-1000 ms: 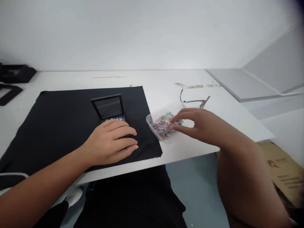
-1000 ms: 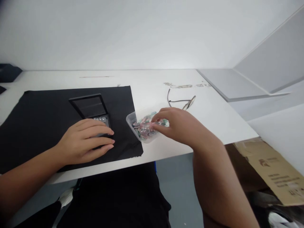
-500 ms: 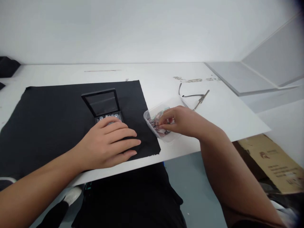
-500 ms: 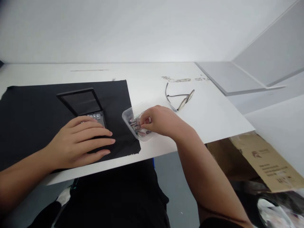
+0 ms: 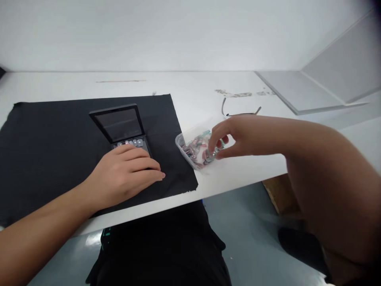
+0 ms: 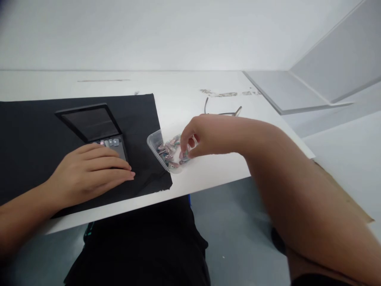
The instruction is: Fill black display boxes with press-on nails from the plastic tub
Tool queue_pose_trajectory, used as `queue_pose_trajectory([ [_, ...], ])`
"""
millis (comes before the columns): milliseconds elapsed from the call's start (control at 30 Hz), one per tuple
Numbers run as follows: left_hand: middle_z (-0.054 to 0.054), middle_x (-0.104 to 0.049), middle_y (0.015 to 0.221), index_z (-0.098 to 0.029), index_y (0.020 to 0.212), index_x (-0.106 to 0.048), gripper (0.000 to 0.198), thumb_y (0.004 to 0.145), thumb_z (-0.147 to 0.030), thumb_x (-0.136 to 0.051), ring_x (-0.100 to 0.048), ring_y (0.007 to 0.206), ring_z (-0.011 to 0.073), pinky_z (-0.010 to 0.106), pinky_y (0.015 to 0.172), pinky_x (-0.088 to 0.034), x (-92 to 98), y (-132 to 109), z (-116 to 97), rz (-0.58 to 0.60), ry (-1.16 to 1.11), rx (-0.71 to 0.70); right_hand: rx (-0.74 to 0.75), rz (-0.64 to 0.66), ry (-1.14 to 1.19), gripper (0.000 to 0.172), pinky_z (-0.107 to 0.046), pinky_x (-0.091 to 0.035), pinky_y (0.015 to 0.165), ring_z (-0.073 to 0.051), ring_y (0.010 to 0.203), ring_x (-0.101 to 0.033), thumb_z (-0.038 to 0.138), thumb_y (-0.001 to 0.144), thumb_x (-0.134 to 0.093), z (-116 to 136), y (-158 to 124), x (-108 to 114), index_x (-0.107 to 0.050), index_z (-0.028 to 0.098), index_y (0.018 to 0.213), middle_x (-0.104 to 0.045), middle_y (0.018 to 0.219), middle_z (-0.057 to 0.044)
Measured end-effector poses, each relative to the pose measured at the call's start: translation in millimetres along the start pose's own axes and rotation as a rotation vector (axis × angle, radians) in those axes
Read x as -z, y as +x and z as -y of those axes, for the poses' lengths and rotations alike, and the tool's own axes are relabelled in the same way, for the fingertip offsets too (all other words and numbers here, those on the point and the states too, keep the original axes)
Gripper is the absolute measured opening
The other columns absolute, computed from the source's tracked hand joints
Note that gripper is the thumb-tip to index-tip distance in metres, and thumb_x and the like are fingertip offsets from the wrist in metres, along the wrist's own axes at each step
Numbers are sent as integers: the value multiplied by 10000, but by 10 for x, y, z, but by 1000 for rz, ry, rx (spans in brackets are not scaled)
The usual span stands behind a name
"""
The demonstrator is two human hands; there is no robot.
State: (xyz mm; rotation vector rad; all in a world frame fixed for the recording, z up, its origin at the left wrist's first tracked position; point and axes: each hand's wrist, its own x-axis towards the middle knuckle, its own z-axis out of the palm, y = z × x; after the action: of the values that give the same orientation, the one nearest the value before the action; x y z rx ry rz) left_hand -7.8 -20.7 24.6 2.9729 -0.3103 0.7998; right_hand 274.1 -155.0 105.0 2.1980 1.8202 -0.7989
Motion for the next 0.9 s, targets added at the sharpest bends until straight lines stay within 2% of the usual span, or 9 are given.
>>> queue_pose_trajectory([
  [100,-62,-782,968,-245,957,-714,68,895,-272,-725,-689,877,155,310,798,-482,-2,-3,19,-7,-17,16,-102,129,-159,120,-321,-396,564,-201,678,-625,321,693,-768,40,193,-45,-764,284,807,-728,844,-20],
  [233,-53,-783,960,-237,974,-703,126,876,-303,-746,-696,860,153,316,807,-493,6,-15,13,-27,-9,16,-41,168,-111,129,-306,-377,527,-182,628,-613,369,695,-789,41,298,-185,-738,268,756,-724,782,-14],
  [367,-51,-780,955,-235,964,-702,131,871,-315,-749,-700,861,160,324,798,-491,6,-13,-14,-8,-21,-5,23,102,-29,37,-296,-377,512,-164,616,-610,304,752,-722,69,253,-235,-747,278,751,-718,780,-12],
  [533,-47,-779,912,-218,941,-698,114,886,-313,-730,-704,836,162,332,794,-488,25,12,-17,-24,-17,21,17,33,-30,73,-311,-386,556,-163,635,-593,282,805,-654,125,192,-261,-716,265,770,-697,768,-6],
  [667,-52,-751,821,-210,860,-674,131,890,-329,-718,-691,780,154,331,774,-482,44,14,-22,-6,-36,49,48,-30,60,119,-319,-397,593,-169,667,-591,321,854,-600,50,151,-307,-687,253,812,-698,804,-15],
  [800,-49,-752,832,-221,916,-681,96,885,-303,-721,-688,781,152,321,786,-488,57,12,-47,-12,-31,35,104,-132,216,191,-314,-436,625,-175,736,-615,422,895,-580,-97,89,-314,-672,261,940,-713,932,-26],
  [900,-47,-738,800,-219,923,-679,92,879,-286,-726,-673,748,146,313,780,-491,61,20,-55,-7,-41,30,113,-152,339,261,-320,-450,619,-187,749,-614,508,947,-514,-187,45,-312,-602,267,992,-704,923,-32],
])
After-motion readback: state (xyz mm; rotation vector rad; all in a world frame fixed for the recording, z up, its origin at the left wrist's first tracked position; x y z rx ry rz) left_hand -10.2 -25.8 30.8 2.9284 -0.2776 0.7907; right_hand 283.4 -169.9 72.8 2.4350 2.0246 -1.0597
